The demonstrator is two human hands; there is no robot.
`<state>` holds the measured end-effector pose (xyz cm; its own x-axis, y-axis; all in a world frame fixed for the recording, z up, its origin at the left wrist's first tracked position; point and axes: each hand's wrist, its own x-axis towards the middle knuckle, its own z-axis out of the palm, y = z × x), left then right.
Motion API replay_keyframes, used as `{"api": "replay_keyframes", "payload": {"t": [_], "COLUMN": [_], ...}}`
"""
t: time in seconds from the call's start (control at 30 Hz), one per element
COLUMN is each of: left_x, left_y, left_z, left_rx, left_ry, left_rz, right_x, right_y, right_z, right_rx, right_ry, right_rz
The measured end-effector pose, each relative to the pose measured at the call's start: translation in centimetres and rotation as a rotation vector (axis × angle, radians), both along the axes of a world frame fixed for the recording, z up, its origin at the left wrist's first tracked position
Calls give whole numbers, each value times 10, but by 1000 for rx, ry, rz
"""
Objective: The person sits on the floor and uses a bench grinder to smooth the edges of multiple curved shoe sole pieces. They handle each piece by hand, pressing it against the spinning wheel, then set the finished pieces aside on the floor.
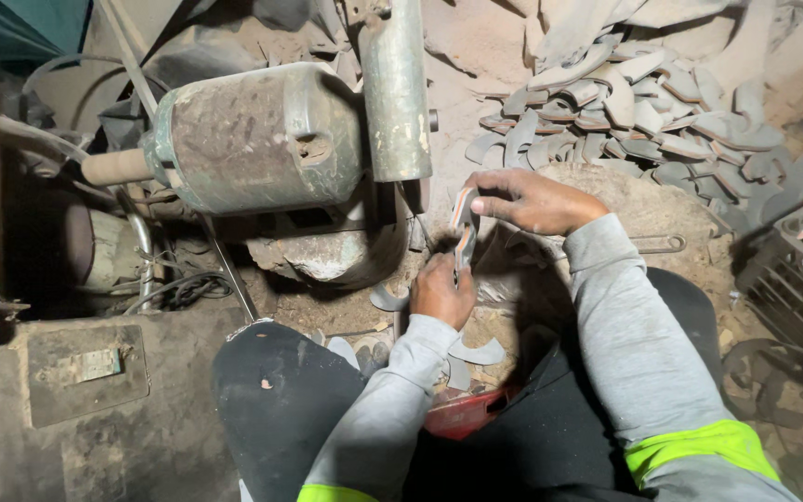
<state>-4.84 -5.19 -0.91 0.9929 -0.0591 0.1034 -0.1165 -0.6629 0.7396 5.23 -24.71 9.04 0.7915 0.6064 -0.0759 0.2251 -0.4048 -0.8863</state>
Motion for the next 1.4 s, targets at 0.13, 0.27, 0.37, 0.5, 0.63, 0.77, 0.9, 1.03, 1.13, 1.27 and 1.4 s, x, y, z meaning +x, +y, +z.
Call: {"api": "replay_keyframes", "payload": {"t": [0.13, 0.27, 0.37, 0.5, 0.63, 0.77, 0.9, 1.03, 1.13, 1.27, 1.4], "left_x": [4, 5, 10, 18, 18, 13, 14, 26, 32, 36, 39], "left_y": [-5, -10, -15, -23, -30, -42, -58, -66, -73, -89, -94], "left_z": [9, 10, 5, -8, -19, -20, -20, -25, -28, -28, -28], "left_rx": [-49, -27, -365, -976, -1016, -927, -991, -841, -959, -923, -1161], "left_ry": [-41, 34, 195, 544, 559, 561, 520, 564, 563, 628, 701], "left_rz": [-5, -7, -52, -294, -312, -105, -2, 24, -21, 53, 1], "right_x": [-1, 0, 4, 10, 12, 12, 4, -3, -3, -4, -6], "right_y": [-5, -7, 7, 32, 26, 21, 31, 29, 22, 18, 12], "right_z": [4, 4, -2, -15, -22, -26, -25, -18, -15, -21, -24], "right_rx": [-16, -61, -57, 30, -38, -102, -285, -233, -179, -306, -359], "right_ry": [-11, -29, -132, -288, -267, -424, -352, -143, -65, -113, -599], "right_rz": [-74, -129, -212, -294, -269, -340, -545, -426, -299, -232, -177]}}
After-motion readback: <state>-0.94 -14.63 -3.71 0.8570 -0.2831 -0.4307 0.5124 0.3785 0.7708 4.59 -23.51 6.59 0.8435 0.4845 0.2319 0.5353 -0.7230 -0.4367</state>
